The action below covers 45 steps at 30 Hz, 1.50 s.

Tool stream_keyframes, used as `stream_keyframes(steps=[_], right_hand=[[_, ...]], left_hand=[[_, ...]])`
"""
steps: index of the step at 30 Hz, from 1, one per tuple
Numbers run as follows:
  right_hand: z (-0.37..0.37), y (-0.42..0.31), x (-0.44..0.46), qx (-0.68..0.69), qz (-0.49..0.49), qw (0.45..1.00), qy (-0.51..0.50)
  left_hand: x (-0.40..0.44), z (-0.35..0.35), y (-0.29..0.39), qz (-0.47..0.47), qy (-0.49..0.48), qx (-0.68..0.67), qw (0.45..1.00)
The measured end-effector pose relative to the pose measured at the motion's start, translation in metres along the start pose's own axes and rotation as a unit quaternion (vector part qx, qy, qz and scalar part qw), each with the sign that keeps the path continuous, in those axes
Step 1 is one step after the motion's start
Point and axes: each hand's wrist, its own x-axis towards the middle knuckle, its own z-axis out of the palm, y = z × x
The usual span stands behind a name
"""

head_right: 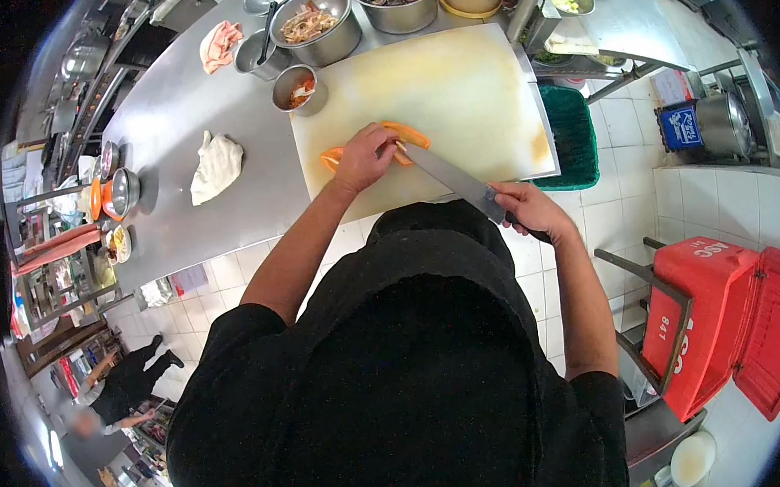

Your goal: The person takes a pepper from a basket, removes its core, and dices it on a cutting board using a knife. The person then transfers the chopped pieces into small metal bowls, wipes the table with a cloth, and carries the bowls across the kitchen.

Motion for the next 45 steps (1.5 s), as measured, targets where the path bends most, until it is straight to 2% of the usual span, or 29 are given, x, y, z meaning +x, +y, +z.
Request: stream_keyframes(steps=[2, 5, 8, 9, 10, 12, 13, 14, 15, 16, 18, 19, 20, 22, 23, 26, 27, 28, 30, 32, 34, 37, 38, 39, 40, 41, 42, 44, 45], right_hand=[[-0.002, 0.005, -0.006, 0.030, -0.009, 0.999, -0.006], [-0.006, 0.016, -0.028, 0.078, -0.007, 0.997, 0.028], [-0.022, 0.038, -0.061, 0.184, -0.020, 0.975, 0.126], [-0.029, 0.046, -0.072, 0.225, -0.015, 0.960, 0.166], [-0.036, 0.061, -0.078, 0.290, -0.072, 0.933, 0.198], [-0.069, 0.093, -0.078, 0.254, -0.057, 0.935, 0.241], [-0.077, 0.101, -0.076, 0.091, 0.043, 0.934, 0.342], [-0.087, 0.112, -0.068, -0.075, 0.144, 0.890, 0.426], [-0.111, 0.176, -0.054, -0.180, 0.123, 0.854, 0.472], [-0.124, 0.223, -0.044, -0.251, 0.057, 0.811, 0.525], [-0.091, 0.129, -0.078, 0.036, 0.130, 0.891, 0.434], [-0.092, 0.138, -0.074, 0.158, 0.084, 0.904, 0.388], [-0.092, 0.146, -0.072, 0.238, 0.047, 0.901, 0.361], [-0.084, 0.143, -0.067, 0.287, -0.007, 0.901, 0.326], [-0.077, 0.142, -0.062, 0.311, -0.035, 0.884, 0.347], [-0.076, 0.152, -0.033, 0.171, -0.033, 0.882, 0.439], [-0.077, 0.153, -0.025, 0.079, 0.007, 0.873, 0.482], [-0.086, 0.198, 0.003, -0.107, -0.102, 0.814, 0.562], [-0.070, 0.199, 0.015, -0.229, 0.068, 0.786, 0.570], [-0.060, 0.216, 0.019, -0.238, 0.232, 0.829, 0.449], [-0.062, 0.303, 0.039, -0.308, 0.263, 0.853, 0.329], [-0.037, 0.250, 0.022, -0.144, 0.244, 0.856, 0.433], [-0.033, 0.250, 0.025, -0.084, 0.178, 0.846, 0.496], [-0.033, 0.284, 0.038, -0.097, -0.041, 0.788, 0.607], [-0.029, 0.252, 0.023, 0.033, -0.052, 0.812, 0.581], [-0.026, 0.223, 0.008, 0.164, -0.056, 0.812, 0.557], [-0.017, 0.180, -0.005, 0.198, -0.099, 0.807, 0.547], [-0.016, 0.131, -0.015, 0.159, -0.172, 0.831, 0.505], [-0.014, 0.100, -0.025, 0.124, -0.159, 0.863, 0.463]], left_hand=[[0.003, -0.002, -0.003, 0.003, -0.019, 0.006, 1.000], [0.001, -0.002, 0.000, -0.020, 0.018, -0.035, 0.999], [-0.002, -0.006, -0.001, -0.086, 0.025, -0.085, 0.992], [-0.003, -0.009, -0.003, -0.075, 0.033, -0.068, 0.994], [-0.003, -0.012, -0.005, -0.062, 0.040, -0.054, 0.996], [-0.005, -0.016, -0.006, -0.024, 0.039, -0.017, 0.999], [-0.006, -0.018, -0.006, 0.003, 0.032, 0.004, 0.999], [-0.004, -0.018, -0.005, 0.033, 0.029, 0.024, 0.999], [-0.003, -0.019, -0.005, 0.044, 0.010, 0.030, 0.999], [-0.004, -0.021, -0.005, 0.053, -0.007, 0.038, 0.998], [-0.005, -0.018, 0.001, 0.059, -0.033, 0.045, 0.997], [-0.004, -0.020, 0.004, 0.061, -0.044, 0.045, 0.996], [-0.003, -0.022, 0.005, 0.063, -0.053, 0.046, 0.996], [-0.002, -0.019, 0.001, 0.074, -0.058, 0.061, 0.994], [-0.002, -0.017, 0.000, 0.078, -0.061, 0.068, 0.993], [0.002, -0.016, 0.003, 0.078, -0.071, 0.086, 0.991], [0.003, -0.016, 0.004, 0.080, -0.071, 0.092, 0.990], [0.004, -0.015, 0.005, 0.081, -0.072, 0.097, 0.989], [0.003, -0.015, 0.006, 0.084, -0.077, 0.101, 0.988], [0.004, -0.015, 0.006, 0.084, -0.080, 0.102, 0.988], [0.005, -0.013, 0.006, 0.093, -0.089, 0.098, 0.987], [0.012, -0.013, 0.008, 0.110, -0.094, 0.088, 0.986], [0.009, -0.014, 0.010, 0.108, -0.093, 0.085, 0.986], [0.007, -0.015, 0.012, 0.115, -0.092, 0.093, 0.985], [0.009, -0.015, 0.012, 0.124, -0.092, 0.100, 0.983], [0.010, -0.015, 0.013, 0.139, -0.092, 0.104, 0.980], [0.010, -0.015, 0.013, 0.130, -0.096, 0.103, 0.981], [0.011, -0.013, 0.015, 0.120, -0.107, 0.093, 0.983], [0.010, -0.012, 0.015, 0.130, -0.105, 0.091, 0.982]])
